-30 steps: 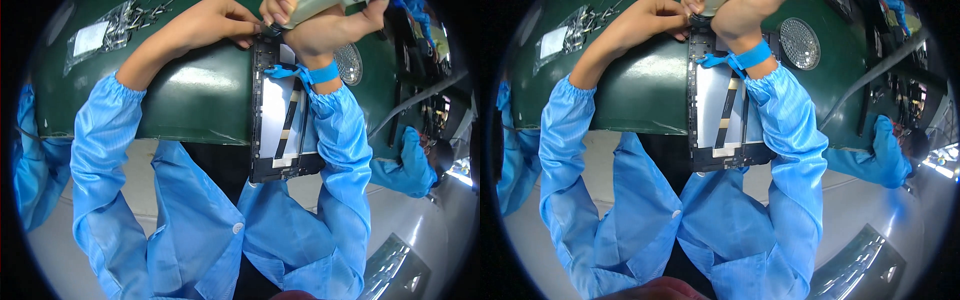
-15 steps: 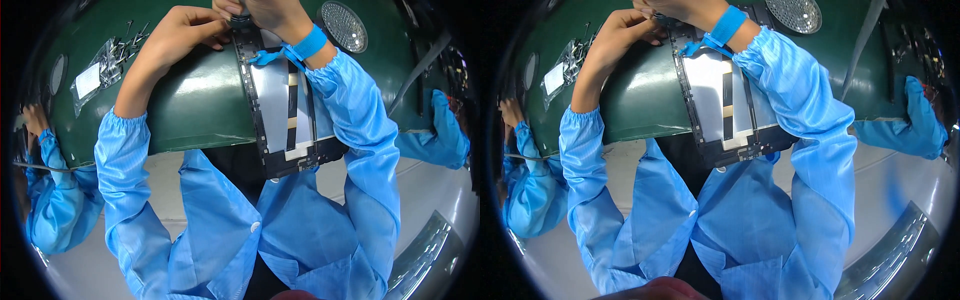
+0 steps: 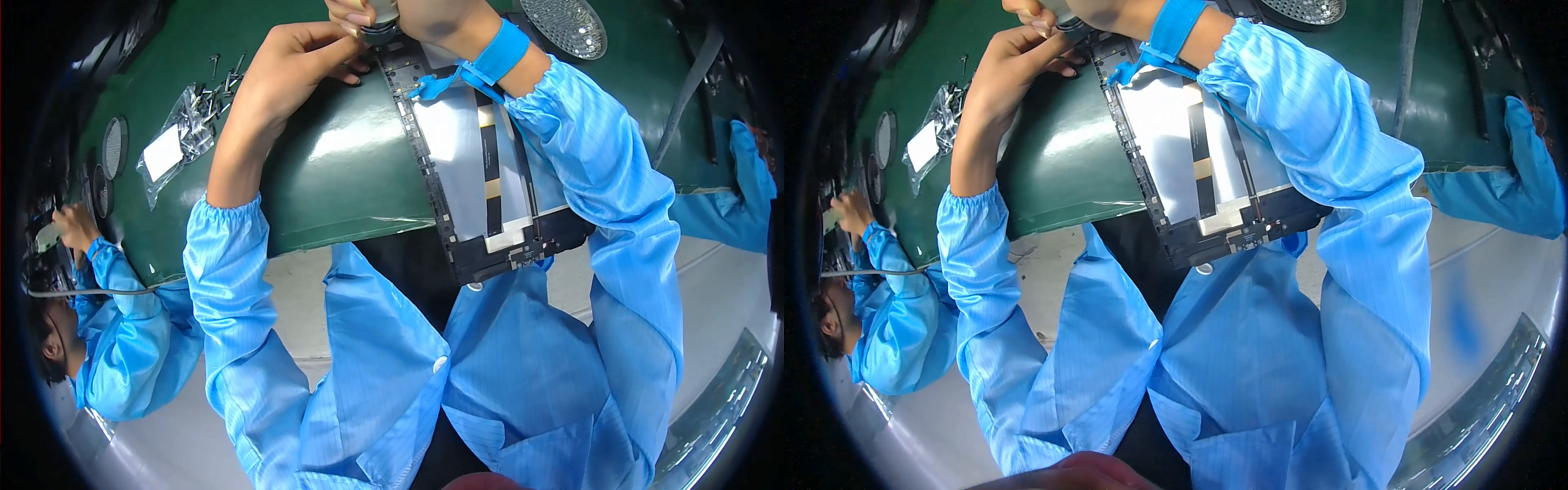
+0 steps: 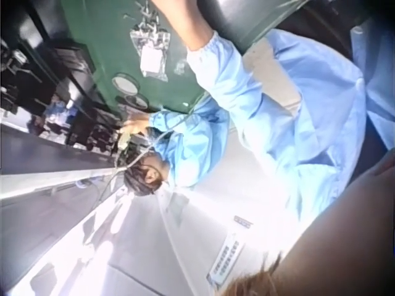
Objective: Assembling electronic components using an electric screwdriver at a factory workbench.
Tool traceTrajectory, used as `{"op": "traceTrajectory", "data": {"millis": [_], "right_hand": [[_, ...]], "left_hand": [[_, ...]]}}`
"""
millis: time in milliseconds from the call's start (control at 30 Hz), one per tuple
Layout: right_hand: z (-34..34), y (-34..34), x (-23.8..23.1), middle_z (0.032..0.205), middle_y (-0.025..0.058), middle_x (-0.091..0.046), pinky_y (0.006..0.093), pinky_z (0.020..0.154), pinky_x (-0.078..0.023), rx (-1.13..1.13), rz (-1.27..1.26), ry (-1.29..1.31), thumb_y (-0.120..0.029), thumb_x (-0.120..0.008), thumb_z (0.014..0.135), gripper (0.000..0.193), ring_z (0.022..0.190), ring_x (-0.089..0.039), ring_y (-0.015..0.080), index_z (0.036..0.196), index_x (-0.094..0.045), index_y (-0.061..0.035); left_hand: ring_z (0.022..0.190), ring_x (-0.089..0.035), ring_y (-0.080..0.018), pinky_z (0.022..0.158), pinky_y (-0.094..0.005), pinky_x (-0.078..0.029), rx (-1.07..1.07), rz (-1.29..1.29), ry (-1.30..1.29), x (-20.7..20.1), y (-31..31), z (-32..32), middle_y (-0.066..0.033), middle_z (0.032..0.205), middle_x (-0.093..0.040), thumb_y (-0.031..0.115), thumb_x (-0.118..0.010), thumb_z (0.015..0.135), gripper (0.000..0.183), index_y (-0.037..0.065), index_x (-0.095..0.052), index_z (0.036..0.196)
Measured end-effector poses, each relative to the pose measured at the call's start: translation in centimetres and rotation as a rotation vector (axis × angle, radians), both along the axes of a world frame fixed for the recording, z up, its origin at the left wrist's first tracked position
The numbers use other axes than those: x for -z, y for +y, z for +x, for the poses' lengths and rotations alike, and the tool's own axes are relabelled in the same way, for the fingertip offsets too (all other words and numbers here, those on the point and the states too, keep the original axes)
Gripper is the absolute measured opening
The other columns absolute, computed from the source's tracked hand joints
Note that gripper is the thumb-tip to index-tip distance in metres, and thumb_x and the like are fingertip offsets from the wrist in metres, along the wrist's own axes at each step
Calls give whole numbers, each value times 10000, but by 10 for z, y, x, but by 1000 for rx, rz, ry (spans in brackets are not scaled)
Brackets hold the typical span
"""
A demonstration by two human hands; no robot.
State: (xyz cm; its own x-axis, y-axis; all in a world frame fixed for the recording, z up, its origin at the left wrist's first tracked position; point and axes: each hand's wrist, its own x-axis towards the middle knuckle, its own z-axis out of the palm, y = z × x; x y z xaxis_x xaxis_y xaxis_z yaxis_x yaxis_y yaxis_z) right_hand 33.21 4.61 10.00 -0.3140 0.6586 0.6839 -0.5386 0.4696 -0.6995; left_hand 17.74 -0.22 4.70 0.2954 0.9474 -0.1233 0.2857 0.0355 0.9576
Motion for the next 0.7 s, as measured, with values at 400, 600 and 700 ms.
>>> {"op": "traceTrajectory", "data": {"millis": [400, 600, 700], "right_hand": [[-6, -5, 7, 768, 62, -689, 250, 581, -500, -28, 51, -128, -154, -748, 843, 213, 676, -629, 103, 935, -687, 29], [-15, 12, 19, 699, 44, -669, 257, 510, -459, -5, -28, -301, -155, -727, 859, 179, 606, -589, 78, 831, -693, 19], [-12, 2, 13, 679, 29, -644, 255, 498, -440, 32, -32, -259, -155, -721, 862, 180, 595, -561, 67, 822, -687, 18]], "left_hand": [[859, -687, -218, 780, -314, -564, 1, 52, 17, 1, 4, -3, -143, 947, -700, 74, -598, 933, 216, -75, -671, 1071], [870, -685, -227, 804, -314, -545, 0, 45, 41, 11, 10, -11, -150, 948, -706, 92, -595, 944, 218, -67, -667, 1076], [871, -684, -215, 806, -304, -543, 5, 25, 45, 20, 10, -22, -145, 941, -708, 122, -602, 956, 234, -65, -666, 1082]]}}
